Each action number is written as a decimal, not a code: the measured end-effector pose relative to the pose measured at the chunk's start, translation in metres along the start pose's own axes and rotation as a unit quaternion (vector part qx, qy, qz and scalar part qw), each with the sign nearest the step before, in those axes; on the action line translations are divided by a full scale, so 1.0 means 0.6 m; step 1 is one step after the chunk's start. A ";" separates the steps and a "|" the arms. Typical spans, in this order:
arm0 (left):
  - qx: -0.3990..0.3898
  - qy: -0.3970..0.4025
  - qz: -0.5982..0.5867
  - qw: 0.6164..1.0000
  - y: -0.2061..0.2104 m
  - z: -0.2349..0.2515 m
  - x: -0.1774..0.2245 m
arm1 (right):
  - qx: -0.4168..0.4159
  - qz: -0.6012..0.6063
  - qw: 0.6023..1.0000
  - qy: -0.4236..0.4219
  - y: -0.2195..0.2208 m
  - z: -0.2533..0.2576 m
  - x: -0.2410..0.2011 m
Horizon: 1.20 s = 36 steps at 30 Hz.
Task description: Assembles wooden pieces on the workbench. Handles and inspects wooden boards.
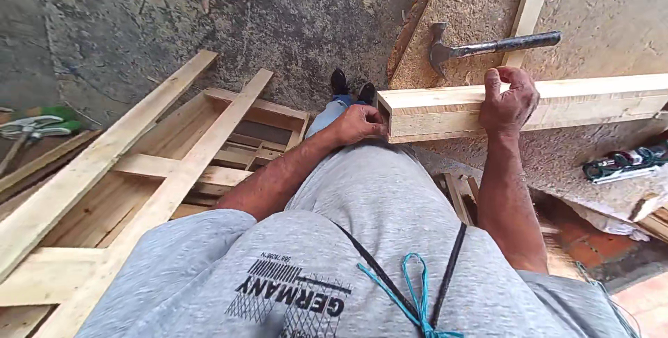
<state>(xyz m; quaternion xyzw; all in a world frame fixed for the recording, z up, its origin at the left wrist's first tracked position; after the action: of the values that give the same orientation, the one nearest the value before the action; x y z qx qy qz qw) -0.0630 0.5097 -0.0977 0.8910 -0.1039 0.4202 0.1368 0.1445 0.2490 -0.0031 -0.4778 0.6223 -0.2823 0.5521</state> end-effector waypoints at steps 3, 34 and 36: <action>0.029 -0.016 0.003 0.999 -0.001 0.002 -0.009 | 0.003 -0.007 1.000 0.011 -0.001 0.002 0.003; 0.183 -0.086 -0.139 0.969 0.031 -0.056 0.026 | -0.115 0.016 0.983 0.143 -0.034 0.338 0.140; 0.230 -0.117 -0.139 0.956 0.018 -0.058 0.012 | -0.121 -0.019 0.982 0.141 -0.002 0.367 0.137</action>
<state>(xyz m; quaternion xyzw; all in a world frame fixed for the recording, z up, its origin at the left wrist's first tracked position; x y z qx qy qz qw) -0.0865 0.5105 -0.0694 0.9468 0.1051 0.3029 -0.0283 0.3607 0.2130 -0.0873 -0.5080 0.7146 -0.2796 0.3913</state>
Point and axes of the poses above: each hand's wrist, its own z-axis towards the middle knuckle, its own y-axis out of the palm, x = y × z, the point moved 6 cm from there along z, towards the middle knuckle, and after that the axes turned 11 degrees about z, right-handed, at the moved point
